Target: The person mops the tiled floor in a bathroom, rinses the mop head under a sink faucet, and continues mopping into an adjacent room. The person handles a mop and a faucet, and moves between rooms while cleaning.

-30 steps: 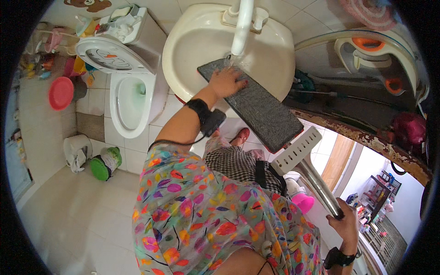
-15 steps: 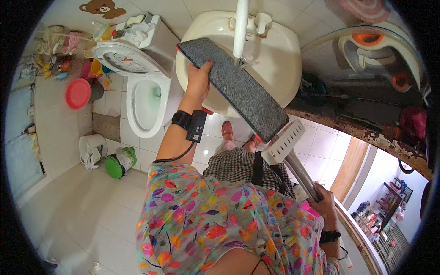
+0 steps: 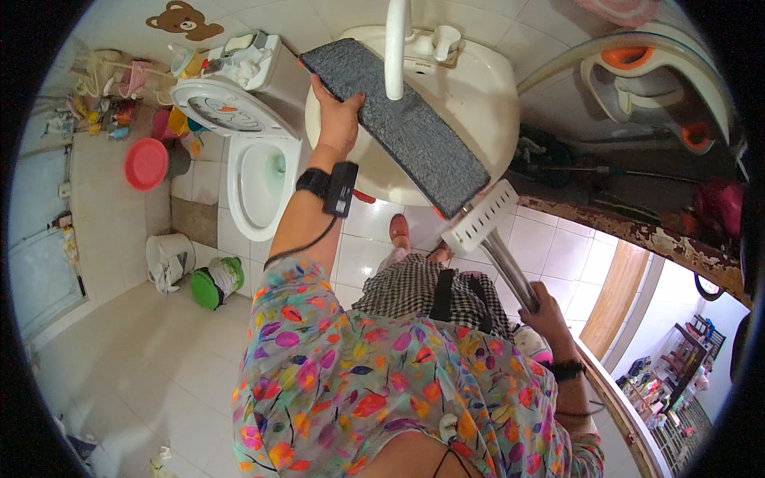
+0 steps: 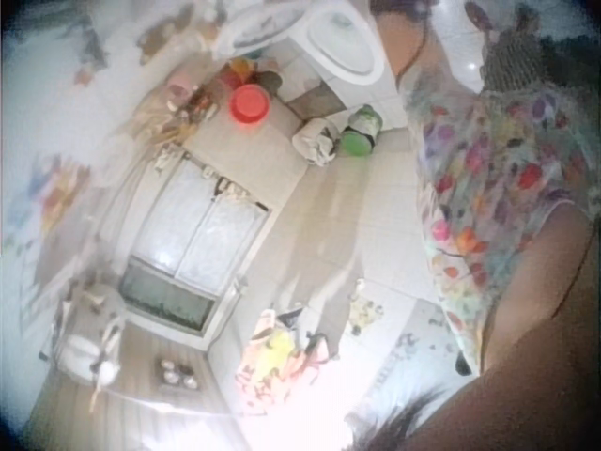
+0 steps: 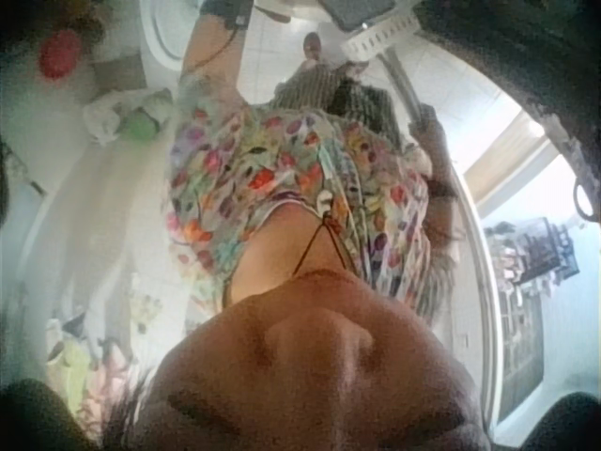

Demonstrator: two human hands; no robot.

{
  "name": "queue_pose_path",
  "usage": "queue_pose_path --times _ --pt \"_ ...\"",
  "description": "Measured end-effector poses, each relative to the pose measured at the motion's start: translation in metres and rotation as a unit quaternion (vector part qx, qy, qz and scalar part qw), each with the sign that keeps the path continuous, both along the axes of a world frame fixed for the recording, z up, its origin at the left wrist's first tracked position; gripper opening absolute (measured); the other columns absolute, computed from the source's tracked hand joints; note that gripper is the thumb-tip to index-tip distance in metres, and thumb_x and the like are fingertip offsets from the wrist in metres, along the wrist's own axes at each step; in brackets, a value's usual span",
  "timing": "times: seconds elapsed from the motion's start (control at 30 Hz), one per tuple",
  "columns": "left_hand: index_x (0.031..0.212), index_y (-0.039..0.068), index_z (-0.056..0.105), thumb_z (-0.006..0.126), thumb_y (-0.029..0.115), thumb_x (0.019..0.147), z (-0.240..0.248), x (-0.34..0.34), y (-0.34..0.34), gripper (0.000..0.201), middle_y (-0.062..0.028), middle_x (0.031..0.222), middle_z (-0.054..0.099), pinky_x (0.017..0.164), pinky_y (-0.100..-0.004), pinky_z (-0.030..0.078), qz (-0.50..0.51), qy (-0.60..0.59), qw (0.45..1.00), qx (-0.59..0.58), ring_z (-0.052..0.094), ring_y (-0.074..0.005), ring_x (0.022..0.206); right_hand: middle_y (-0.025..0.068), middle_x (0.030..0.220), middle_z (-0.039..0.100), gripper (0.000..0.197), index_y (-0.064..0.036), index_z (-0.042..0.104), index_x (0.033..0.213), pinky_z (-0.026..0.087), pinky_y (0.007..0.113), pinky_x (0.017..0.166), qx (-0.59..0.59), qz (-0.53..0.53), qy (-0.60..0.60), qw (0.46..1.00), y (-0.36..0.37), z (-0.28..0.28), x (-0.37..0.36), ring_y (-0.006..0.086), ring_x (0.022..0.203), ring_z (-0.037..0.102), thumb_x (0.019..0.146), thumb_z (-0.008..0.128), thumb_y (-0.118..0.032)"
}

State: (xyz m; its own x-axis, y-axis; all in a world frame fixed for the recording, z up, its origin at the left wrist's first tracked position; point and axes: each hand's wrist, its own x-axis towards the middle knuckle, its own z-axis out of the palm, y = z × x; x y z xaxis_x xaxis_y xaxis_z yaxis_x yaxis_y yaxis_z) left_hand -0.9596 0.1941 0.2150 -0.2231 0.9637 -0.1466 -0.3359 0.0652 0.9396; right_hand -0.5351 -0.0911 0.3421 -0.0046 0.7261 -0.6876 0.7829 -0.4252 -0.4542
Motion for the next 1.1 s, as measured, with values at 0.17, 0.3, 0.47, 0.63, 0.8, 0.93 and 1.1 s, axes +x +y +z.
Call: queue_pose_path --times 0.17,0.3,0.47,0.63,0.8,0.93,1.1 --pt "0.149 0.002 0.009 0.071 0.019 0.074 0.001 0.006 0.011 0.098 -0.0348 0.149 0.009 0.115 -0.0445 0.015 0.000 0.395 0.916 -0.070 0.011 -0.0477 0.139 0.0164 0.087 0.067 0.053 -0.0033 0.053 0.118 0.051 0.036 0.074 -0.016 -0.024 0.057 0.998 0.021 -0.039 -0.014 0.0253 0.078 0.066 0.068 0.069 -0.012" --pt "0.136 0.003 0.045 0.067 0.042 0.075 0.027 0.024 -0.018 0.076 -0.0318 0.149 0.017 0.113 -0.0553 0.012 -0.103 0.712 0.695 0.006 0.014 -0.0447 0.140 0.0158 0.088 0.067 0.051 -0.0042 0.055 0.115 0.051 0.036 0.076 -0.008 -0.043 0.103 0.994 0.024 -0.058 -0.018 0.0258 0.081 0.066 0.066 0.067 -0.010" --pt "0.131 0.014 0.054 0.060 0.041 0.083 0.051 0.076 -0.079 0.054 -0.0173 0.141 0.042 0.113 -0.0534 0.012 -0.277 0.754 0.590 0.082 0.030 -0.0315 0.136 0.0162 0.087 0.067 0.047 -0.0068 0.056 0.112 0.052 0.036 0.077 -0.003 -0.029 0.096 0.995 0.037 -0.069 -0.021 0.0266 0.082 0.067 0.066 0.066 -0.012" --pt "0.129 0.017 0.055 0.053 0.039 0.089 0.033 0.059 -0.070 0.045 -0.0102 0.137 0.050 0.113 -0.0522 0.016 -0.355 0.682 0.609 0.193 0.040 -0.0271 0.130 0.0168 0.086 0.067 0.046 -0.0076 0.057 0.111 0.052 0.037 0.076 0.009 -0.011 0.081 0.997 0.048 -0.067 -0.024 0.0299 0.081 0.067 0.067 0.066 -0.014" --pt "0.127 0.019 0.056 0.050 0.039 0.091 0.023 0.026 -0.011 0.041 -0.0063 0.135 0.052 0.112 -0.0506 0.020 -0.285 0.768 0.571 0.061 0.041 -0.0260 0.131 0.0174 0.087 0.067 0.045 -0.0076 0.057 0.111 0.052 0.039 0.075 0.018 0.007 0.082 0.996 0.058 -0.066 -0.030 0.0327 0.082 0.067 0.068 0.066 -0.017" --pt "0.129 0.022 0.054 0.047 0.040 0.092 0.020 0.052 -0.018 0.042 -0.0040 0.138 0.050 0.111 -0.0518 0.022 -0.359 0.755 0.532 0.132 0.039 -0.0262 0.133 0.0178 0.088 0.067 0.046 -0.0077 0.057 0.111 0.051 0.039 0.076 0.020 0.008 0.090 0.996 0.069 -0.074 -0.033 0.0337 0.084 0.066 0.068 0.066 -0.019" --pt "0.131 0.026 0.053 0.043 0.040 0.094 0.028 0.048 -0.023 0.041 -0.0030 0.143 0.045 0.109 -0.0553 0.023 -0.450 0.676 0.551 0.192 0.040 -0.0260 0.133 0.0174 0.088 0.067 0.048 -0.0074 0.057 0.112 0.051 0.038 0.076 0.027 0.008 0.099 0.995 0.076 -0.084 -0.035 0.0333 0.084 0.067 0.067 0.068 -0.020"
